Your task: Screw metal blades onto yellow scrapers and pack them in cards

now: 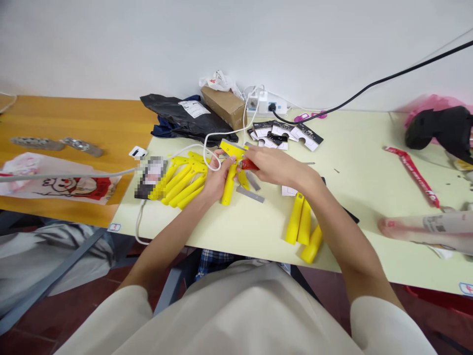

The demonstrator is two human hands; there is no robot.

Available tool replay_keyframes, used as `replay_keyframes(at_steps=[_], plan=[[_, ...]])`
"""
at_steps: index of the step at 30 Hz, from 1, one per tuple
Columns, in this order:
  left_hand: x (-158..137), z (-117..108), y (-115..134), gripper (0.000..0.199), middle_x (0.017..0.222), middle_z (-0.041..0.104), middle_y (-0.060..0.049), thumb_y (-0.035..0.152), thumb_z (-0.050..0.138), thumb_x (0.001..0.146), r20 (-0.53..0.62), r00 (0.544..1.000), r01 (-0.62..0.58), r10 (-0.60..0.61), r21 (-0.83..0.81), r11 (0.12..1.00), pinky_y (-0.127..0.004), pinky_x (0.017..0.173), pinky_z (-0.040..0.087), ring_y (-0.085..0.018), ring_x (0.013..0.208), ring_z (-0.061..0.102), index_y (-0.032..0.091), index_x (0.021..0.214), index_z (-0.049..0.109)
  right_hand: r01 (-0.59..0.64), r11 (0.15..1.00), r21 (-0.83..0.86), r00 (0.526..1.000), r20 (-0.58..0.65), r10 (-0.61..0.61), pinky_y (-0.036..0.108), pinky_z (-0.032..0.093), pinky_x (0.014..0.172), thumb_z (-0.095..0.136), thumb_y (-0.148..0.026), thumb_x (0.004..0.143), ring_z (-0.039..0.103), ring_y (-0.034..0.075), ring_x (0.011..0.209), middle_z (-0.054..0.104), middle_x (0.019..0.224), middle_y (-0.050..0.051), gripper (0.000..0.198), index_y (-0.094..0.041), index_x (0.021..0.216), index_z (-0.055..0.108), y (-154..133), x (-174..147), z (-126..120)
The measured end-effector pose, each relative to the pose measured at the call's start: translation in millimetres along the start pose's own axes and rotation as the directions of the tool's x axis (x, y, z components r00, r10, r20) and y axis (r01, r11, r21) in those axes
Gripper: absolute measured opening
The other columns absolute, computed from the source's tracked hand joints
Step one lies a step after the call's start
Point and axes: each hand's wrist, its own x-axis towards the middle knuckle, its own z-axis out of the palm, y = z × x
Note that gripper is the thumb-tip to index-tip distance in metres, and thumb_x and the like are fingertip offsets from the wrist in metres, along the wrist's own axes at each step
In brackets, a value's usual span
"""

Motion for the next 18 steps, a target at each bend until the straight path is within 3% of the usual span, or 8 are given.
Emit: replay_keyframes(at_steps=[4, 8, 13, 18], plan=[[-8, 4, -6, 0.062, 0.092, 0.076, 0.004, 0.036, 0.099, 0.079, 0.109, 0.993, 0.032, -0.037, 0.049, 0.998, -0.024, 0.049, 0.047, -0.016, 0.065, 0.075, 0.030, 0.114, 0.049, -0.040, 0.993, -0.107, 0.966, -0.260, 0.011, 0.038, 0.032, 0.071, 0.051, -0.012, 0.105, 0.065, 0.029, 0.098, 0.068, 0.137, 0.019, 0.027, -0.016, 0.128, 0.064, -11, 3, 5], [-14, 5, -13, 0.059, 0.091, 0.076, 0.004, 0.031, 0.094, 0.079, 0.159, 0.986, 0.050, -0.057, 0.048, 0.998, -0.024, 0.048, 0.048, -0.017, 0.065, 0.074, 0.030, 0.116, 0.048, -0.037, 0.980, -0.197, 0.977, -0.213, -0.006, 0.040, 0.021, 0.064, 0.058, -0.013, 0.102, 0.063, 0.028, 0.092, 0.064, 0.150, 0.021, 0.035, -0.013, 0.137, 0.064, -15, 14, 20], [-14, 3, -15, 0.060, 0.093, 0.077, 0.003, 0.031, 0.093, 0.077, 0.140, 0.987, 0.073, -0.078, 0.041, 0.996, -0.024, 0.050, 0.047, -0.017, 0.066, 0.074, 0.030, 0.117, 0.048, -0.021, 0.990, -0.140, 0.982, -0.191, -0.006, 0.038, 0.029, 0.069, 0.063, -0.010, 0.095, 0.065, 0.027, 0.096, 0.069, 0.141, 0.017, 0.034, -0.016, 0.129, 0.067, -11, 17, 23], [-17, 6, -12, 0.061, 0.092, 0.075, 0.004, 0.037, 0.096, 0.080, 0.158, 0.982, 0.094, -0.102, 0.057, 0.994, -0.023, 0.051, 0.048, -0.017, 0.067, 0.074, 0.031, 0.116, 0.048, 0.025, 0.992, 0.126, 0.956, -0.294, 0.013, 0.037, 0.041, 0.082, 0.060, -0.018, 0.101, 0.065, 0.029, 0.101, 0.070, 0.118, 0.014, 0.013, -0.018, 0.111, 0.069, -2, 17, 22]])
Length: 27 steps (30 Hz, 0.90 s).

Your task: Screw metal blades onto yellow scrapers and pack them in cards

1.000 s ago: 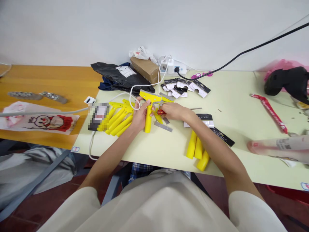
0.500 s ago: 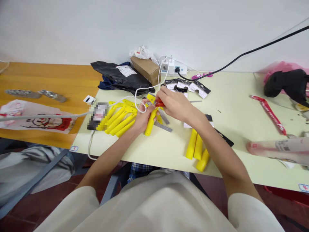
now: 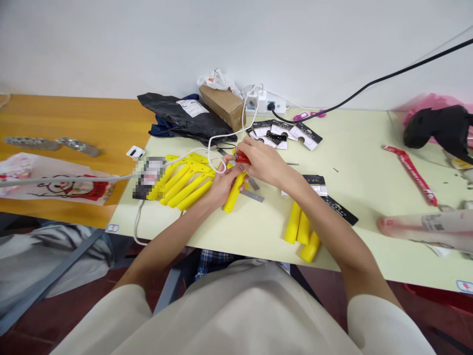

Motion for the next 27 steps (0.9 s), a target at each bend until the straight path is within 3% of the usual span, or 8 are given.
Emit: replay_keyframes(at_steps=[8, 15, 20, 23, 27], plan=[[-2, 0, 2, 0.062, 0.090, 0.075, 0.003, 0.041, 0.100, 0.080, 0.013, 1.000, 0.014, -0.015, 0.032, 0.999, -0.023, 0.052, 0.049, -0.017, 0.067, 0.075, 0.030, 0.115, 0.049, -0.040, 0.996, 0.075, 0.997, -0.070, 0.045, 0.037, 0.042, 0.084, 0.064, -0.025, 0.100, 0.062, 0.026, 0.090, 0.071, 0.102, 0.011, 0.011, -0.018, 0.101, 0.072, 2, 1, -8], [-1, -3, 4, 0.059, 0.087, 0.076, 0.002, 0.042, 0.099, 0.083, 0.070, 0.998, 0.003, -0.008, 0.067, 0.998, -0.022, 0.051, 0.049, -0.017, 0.067, 0.075, 0.029, 0.114, 0.051, -0.171, 0.973, 0.156, 0.980, -0.080, 0.185, 0.035, 0.040, 0.079, 0.073, -0.032, 0.095, 0.059, 0.023, 0.081, 0.071, 0.093, 0.007, 0.014, -0.018, 0.096, 0.078, -1, 1, -11], [-1, -1, 4, 0.063, 0.091, 0.075, 0.003, 0.041, 0.100, 0.078, 0.054, 0.997, 0.048, -0.049, 0.030, 0.998, -0.021, 0.052, 0.048, -0.015, 0.069, 0.075, 0.029, 0.116, 0.051, -0.135, 0.982, 0.129, 0.981, -0.124, 0.151, 0.037, 0.042, 0.082, 0.068, -0.045, 0.104, 0.063, 0.025, 0.088, 0.075, 0.104, 0.010, 0.030, -0.018, 0.100, 0.080, -7, -3, -20], [0, 0, 4, 0.066, 0.093, 0.074, 0.004, 0.039, 0.100, 0.077, 0.032, 0.997, 0.067, -0.066, -0.009, 0.998, -0.019, 0.052, 0.047, -0.014, 0.070, 0.075, 0.030, 0.116, 0.049, -0.117, 0.987, 0.112, 0.971, -0.198, 0.137, 0.040, 0.044, 0.083, 0.062, -0.056, 0.108, 0.066, 0.029, 0.092, 0.076, 0.107, 0.012, 0.040, -0.022, 0.110, 0.083, -19, -23, -38], [3, -2, 4, 0.067, 0.095, 0.074, 0.003, 0.036, 0.101, 0.075, 0.010, 0.996, 0.086, -0.085, -0.060, 0.994, -0.019, 0.051, 0.046, -0.014, 0.071, 0.075, 0.029, 0.114, 0.047, -0.322, 0.947, 0.002, 0.917, -0.247, 0.313, 0.047, 0.040, 0.078, 0.073, -0.065, 0.095, 0.066, 0.036, 0.090, 0.073, 0.090, 0.010, 0.041, -0.033, 0.116, 0.086, -41, -80, -66]])
